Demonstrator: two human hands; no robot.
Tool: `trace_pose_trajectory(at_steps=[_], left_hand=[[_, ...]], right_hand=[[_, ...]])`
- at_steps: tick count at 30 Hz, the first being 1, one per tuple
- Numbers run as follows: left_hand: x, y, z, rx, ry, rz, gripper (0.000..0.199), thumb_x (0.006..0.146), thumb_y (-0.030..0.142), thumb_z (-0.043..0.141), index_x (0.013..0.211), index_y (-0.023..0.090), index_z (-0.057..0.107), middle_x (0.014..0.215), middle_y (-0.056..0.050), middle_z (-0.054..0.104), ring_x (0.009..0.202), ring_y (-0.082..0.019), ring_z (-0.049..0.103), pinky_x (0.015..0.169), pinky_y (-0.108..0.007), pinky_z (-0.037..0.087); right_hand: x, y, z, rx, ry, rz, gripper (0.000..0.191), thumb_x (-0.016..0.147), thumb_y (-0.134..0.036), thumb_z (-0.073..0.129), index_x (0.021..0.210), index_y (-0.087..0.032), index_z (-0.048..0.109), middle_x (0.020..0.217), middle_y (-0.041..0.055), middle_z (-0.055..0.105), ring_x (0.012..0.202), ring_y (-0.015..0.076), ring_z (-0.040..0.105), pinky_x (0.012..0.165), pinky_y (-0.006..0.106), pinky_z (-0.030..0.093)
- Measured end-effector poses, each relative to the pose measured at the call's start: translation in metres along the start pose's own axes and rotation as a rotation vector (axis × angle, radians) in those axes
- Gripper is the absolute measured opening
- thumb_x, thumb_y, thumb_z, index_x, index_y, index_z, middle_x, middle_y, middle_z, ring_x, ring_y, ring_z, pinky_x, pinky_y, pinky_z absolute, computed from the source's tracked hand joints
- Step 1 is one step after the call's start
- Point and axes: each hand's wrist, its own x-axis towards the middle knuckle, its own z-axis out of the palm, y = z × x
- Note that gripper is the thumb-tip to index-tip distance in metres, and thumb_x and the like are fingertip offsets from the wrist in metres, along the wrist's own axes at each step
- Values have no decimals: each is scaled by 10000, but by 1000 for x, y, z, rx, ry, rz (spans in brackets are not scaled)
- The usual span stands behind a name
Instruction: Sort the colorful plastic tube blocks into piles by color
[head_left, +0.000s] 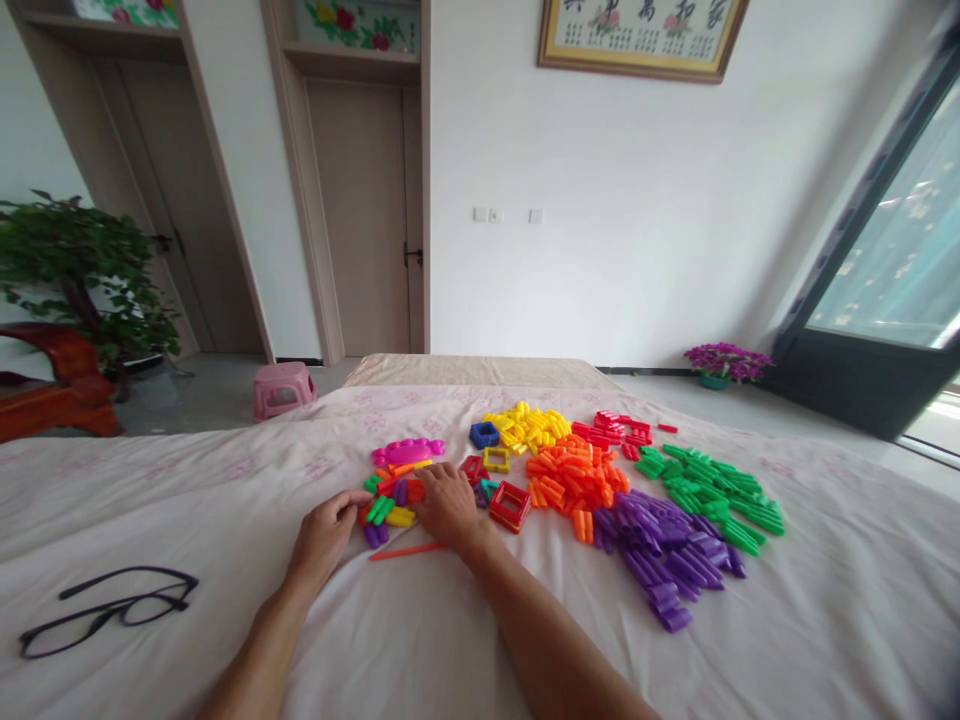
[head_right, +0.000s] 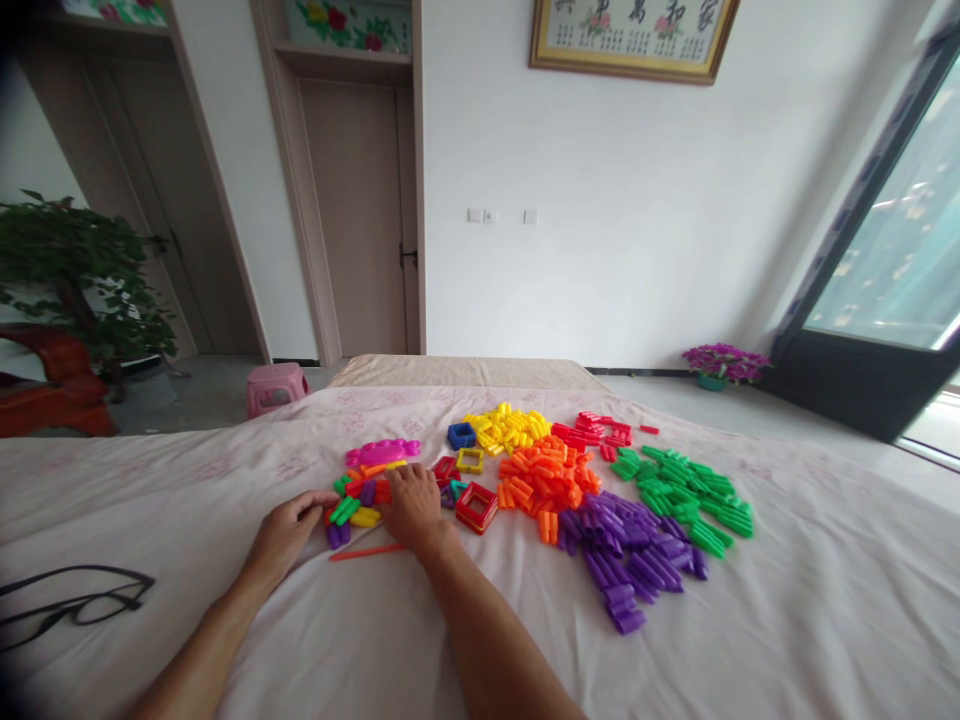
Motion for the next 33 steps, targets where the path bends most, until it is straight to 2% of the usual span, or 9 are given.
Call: trace_pose_trajectory(at_steps=[3,7,10,13,18,23,25,28,33], left_hand=[[-1,2,-1,3,8,1,333,815,299,483,971,232,769,1049,-17,797,1027,-216,710,940,-298,512],[-2,2,-1,2,7,-3,337,807,296,483,976,228,766,1051,-20,797,1035,-217,710,949,-297,509],[0,-2,-2,5,-12,-23,348,812,308,483,1007,225,760,1070,-22,794,1045,-219,707,956,-298,505],[1,-5,-2,24,-31,-31,350,824,328,485,1021,231,758,1090,-21,790,1063,-222,701,974,-300,495],[1,-5,-2,37,-21,-44,340,817,319,490,999,243,767,1088,-18,792,1067,-227,702,969,-298,500],[0,-3,-1,44,-20,-55,340,821,322,494,1006,244,768,1093,-24,791,1076,-234,697,982,-310,493],[0,-3,-1,41,-20,-56,337,821,320,496,1008,241,764,1091,-27,791,1068,-233,697,982,-310,490],[-1,-3,-2,45,-18,-45,331,826,310,487,1002,240,759,1088,-27,789,1066,-229,693,974,-309,486],[-2,-3,-8,110,99,-118,349,863,319,461,1049,238,746,1149,-41,773,1085,-243,683,943,-332,486]], right_hand=[[1,-1,1,-6,-54,10,343,893,-367,631,1211,-243,666,1182,80,685,1133,243,580,985,357,400],[1,6,-14,-7,50,90,376,878,-383,652,1223,-233,668,1154,85,689,1089,242,606,936,334,427],[0,24,-41,11,124,216,383,900,-367,620,1256,-231,658,1187,91,677,1085,233,619,909,314,442],[-3,54,-74,16,143,358,412,900,-341,607,1296,-232,646,1224,95,669,1097,235,630,883,305,456],[-23,106,-124,-69,249,614,475,880,-342,619,1335,-207,637,1270,131,656,1168,289,605,922,360,461],[-44,130,-154,-132,413,801,476,861,-301,615,1328,-216,653,1307,144,645,1230,335,552,994,430,431],[-43,127,-157,-101,471,775,453,872,-291,597,1316,-226,662,1314,122,649,1233,322,551,1007,422,428],[-31,111,-149,10,478,628,380,905,-252,543,1254,-239,694,1248,70,698,1176,257,600,982,352,451],[-3,62,-101,176,241,299,321,925,-187,503,1125,-251,747,1105,22,760,1028,180,683,882,256,485]])
